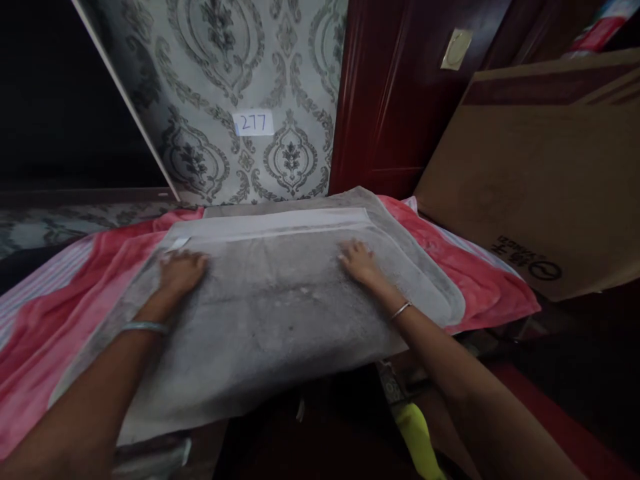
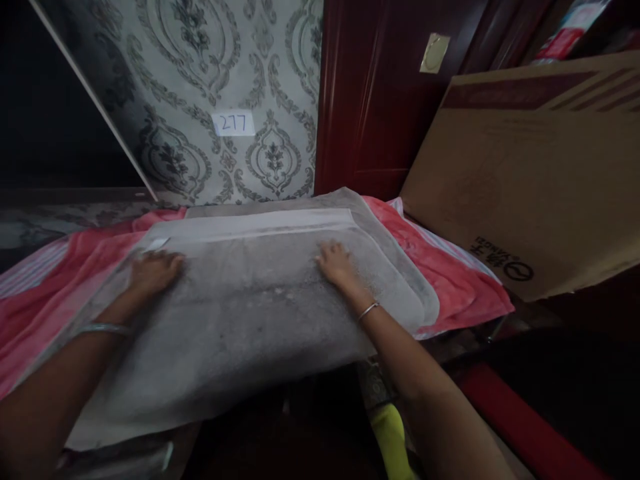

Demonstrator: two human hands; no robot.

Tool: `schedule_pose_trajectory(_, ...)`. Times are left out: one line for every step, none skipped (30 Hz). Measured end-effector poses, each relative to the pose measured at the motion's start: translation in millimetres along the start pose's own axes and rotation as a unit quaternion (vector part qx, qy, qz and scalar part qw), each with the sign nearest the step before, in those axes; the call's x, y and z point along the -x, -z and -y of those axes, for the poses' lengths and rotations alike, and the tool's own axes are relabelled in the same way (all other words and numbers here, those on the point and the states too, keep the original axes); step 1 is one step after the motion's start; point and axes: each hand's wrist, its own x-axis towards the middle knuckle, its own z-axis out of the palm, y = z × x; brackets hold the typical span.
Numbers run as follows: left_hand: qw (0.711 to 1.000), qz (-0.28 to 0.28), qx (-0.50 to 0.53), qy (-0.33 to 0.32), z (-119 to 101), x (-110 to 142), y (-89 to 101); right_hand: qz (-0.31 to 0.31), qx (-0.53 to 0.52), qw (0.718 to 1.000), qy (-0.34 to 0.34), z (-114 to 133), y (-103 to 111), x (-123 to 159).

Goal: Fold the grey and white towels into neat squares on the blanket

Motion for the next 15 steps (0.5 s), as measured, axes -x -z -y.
schedule_pose_trajectory(0.999, 0.011, 0.005, -0.046, -26.2, 9.0, -5.5, 0.010, -0.016, 0.998, 0.060, 23.7, -6.6, 10.0)
schedule_pose_trajectory(0.996, 0.024, 0.011, -0.090, -51.5, 19.9, -13.4, 0.021, -0.026, 0.993, 0.110, 46.1, -13.8, 21.4)
schedule_pose_trajectory(0.987, 0.038, 0.022, -0.155, -74.4, 32.1, -22.8, 0.031, -0.033, 0.987, 0.154, 65.6, -21.3, 33.1)
schedule_pose_trajectory(0.964, 0.055, 0.044, -0.255, -93.6, 44.7, -32.6, 0.036, -0.037, 0.981, 0.187, 81.1, -28.2, 44.3)
schedule_pose_trajectory(0.942, 0.065, 0.066, -0.323, -108.2, 56.9, -41.9, 0.035, -0.037, 0.976, 0.210, 91.6, -34.1, 54.0)
schedule_pose_trajectory(0.934, 0.062, 0.084, -0.341, -117.3, 67.7, -49.9, 0.032, -0.035, 0.973, 0.224, 96.9, -38.5, 61.5)
schedule_pose_trajectory(0.930, 0.065, 0.095, -0.348, -120.8, 76.3, -56.0, 0.028, -0.030, 0.973, 0.228, 96.7, -41.2, 66.5)
schedule_pose_trajectory(0.934, 0.066, 0.100, -0.338, -118.6, 82.5, -60.1, 0.025, -0.023, 0.974, 0.223, 91.2, -42.1, 69.1)
schedule_pose_trajectory(0.942, 0.066, 0.100, -0.314, -111.3, 86.3, -62.1, 0.024, -0.013, 0.977, 0.213, 81.0, -41.4, 69.8)
schedule_pose_trajectory(0.951, 0.067, 0.095, -0.285, -99.4, 88.2, -62.3, 0.024, -0.002, 0.980, 0.197, 66.4, -39.3, 69.3)
schedule_pose_trajectory(0.962, 0.066, 0.089, -0.249, -84.0, 89.1, -61.0, 0.026, 0.012, 0.984, 0.175, 48.0, -36.4, 68.4)
schedule_pose_trajectory(0.974, 0.061, 0.084, -0.202, -66.1, 89.7, -58.4, 0.025, 0.027, 0.988, 0.151, 26.7, -33.1, 68.0)
schedule_pose_trajectory(0.983, 0.056, 0.081, -0.152, -46.8, 90.6, -55.0, 0.022, 0.043, 0.992, 0.119, 3.3, -29.6, 68.6)
schedule_pose_trajectory(0.991, 0.049, 0.081, -0.094, -27.2, 92.5, -50.9, 0.022, 0.059, 0.995, 0.079, -21.4, -26.5, 70.6)
schedule_pose_trajectory(0.995, 0.037, 0.083, -0.029, -8.5, 95.4, -46.5, 0.022, 0.074, 0.996, 0.036, -46.1, -24.0, 73.9)
